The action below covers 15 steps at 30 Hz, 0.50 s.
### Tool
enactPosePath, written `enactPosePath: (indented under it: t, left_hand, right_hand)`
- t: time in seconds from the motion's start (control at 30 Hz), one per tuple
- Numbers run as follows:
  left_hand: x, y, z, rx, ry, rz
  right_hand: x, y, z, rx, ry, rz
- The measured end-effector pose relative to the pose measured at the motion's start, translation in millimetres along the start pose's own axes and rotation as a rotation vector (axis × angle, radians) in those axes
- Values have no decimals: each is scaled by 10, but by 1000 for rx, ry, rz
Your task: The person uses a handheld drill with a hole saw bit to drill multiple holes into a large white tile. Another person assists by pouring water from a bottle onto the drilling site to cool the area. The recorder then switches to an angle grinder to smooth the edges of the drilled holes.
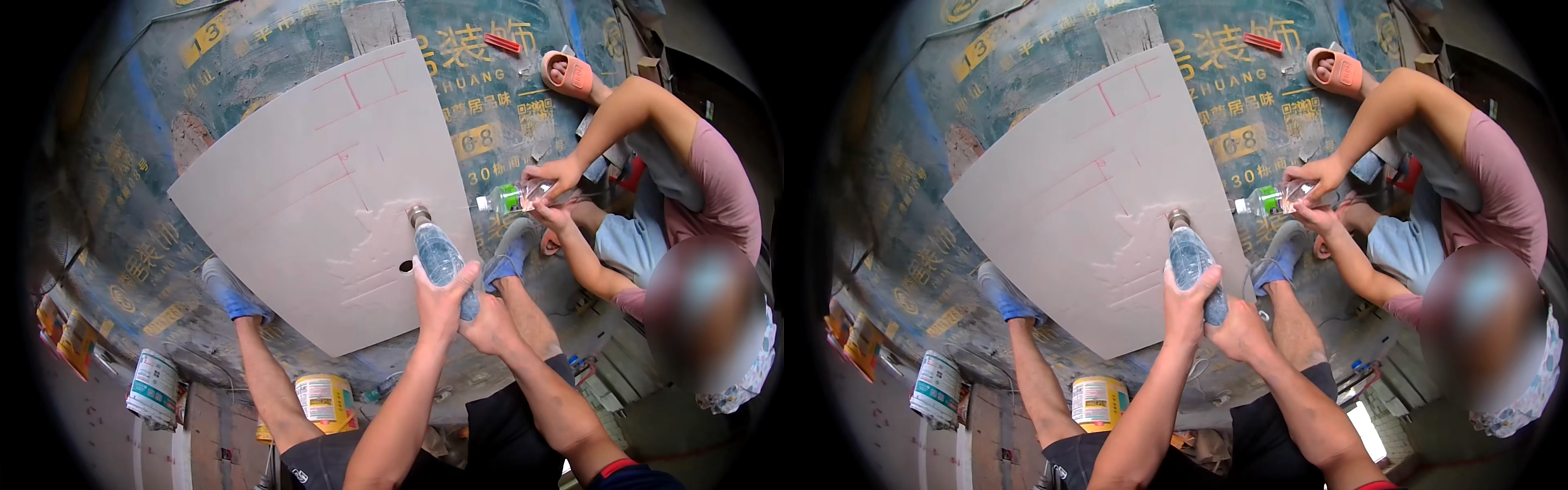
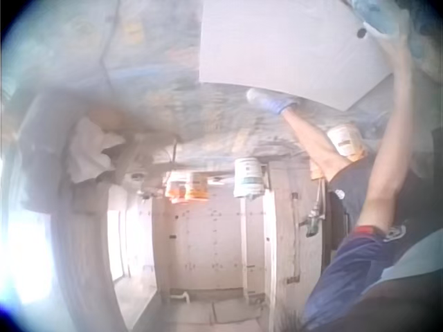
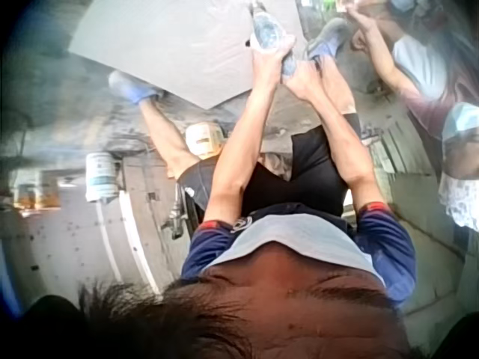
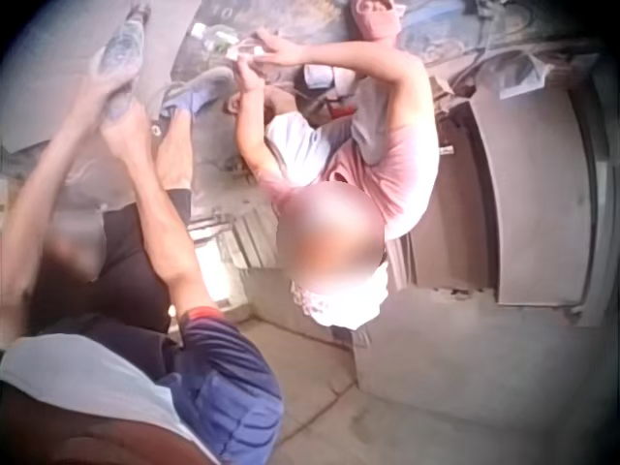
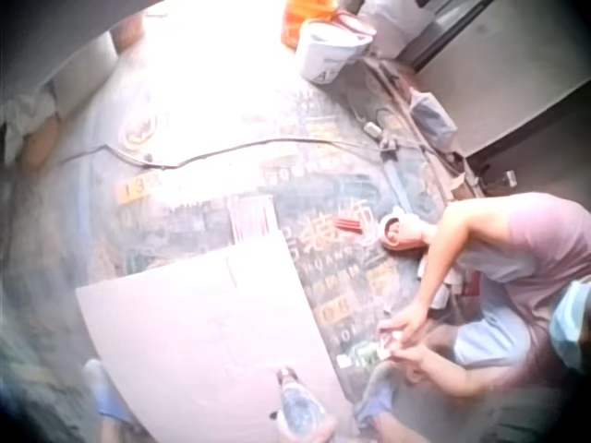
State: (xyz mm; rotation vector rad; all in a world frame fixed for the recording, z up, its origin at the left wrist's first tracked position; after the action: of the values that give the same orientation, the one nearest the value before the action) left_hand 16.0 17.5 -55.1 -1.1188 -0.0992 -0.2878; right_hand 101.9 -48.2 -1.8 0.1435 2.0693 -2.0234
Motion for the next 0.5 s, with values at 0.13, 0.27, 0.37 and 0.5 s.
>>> enactPosePath:
  t: [0.13,0.27,0.37,0.5]
  left_hand:
    - [-4,-66,133,122,334,136]
    - [6,-122,64,36,357,276]
    - [-7,-72,26,88,349,302]
    - [-2,-28,-19,105,362,302]
  right_hand:
    - [23,20,-16,-26,-43,-22]
    - [-26,-35,-20,-37,-53,-21]
    - [-35,2,-23,-53,-63,-14]
    - [-31,58,23,-47,-86,6]
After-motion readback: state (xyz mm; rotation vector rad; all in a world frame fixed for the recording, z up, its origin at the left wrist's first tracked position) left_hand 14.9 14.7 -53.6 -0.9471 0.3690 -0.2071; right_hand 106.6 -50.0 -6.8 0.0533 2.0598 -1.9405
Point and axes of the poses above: each hand's wrist, its own y-axis towards the middle knuckle, its own x-axis out of the palm, z = x × y, the point moved 6 cm from there along y, towards the middle knuckle, and after that the axes turned 7 degrees about x, right-handed, at the moved point
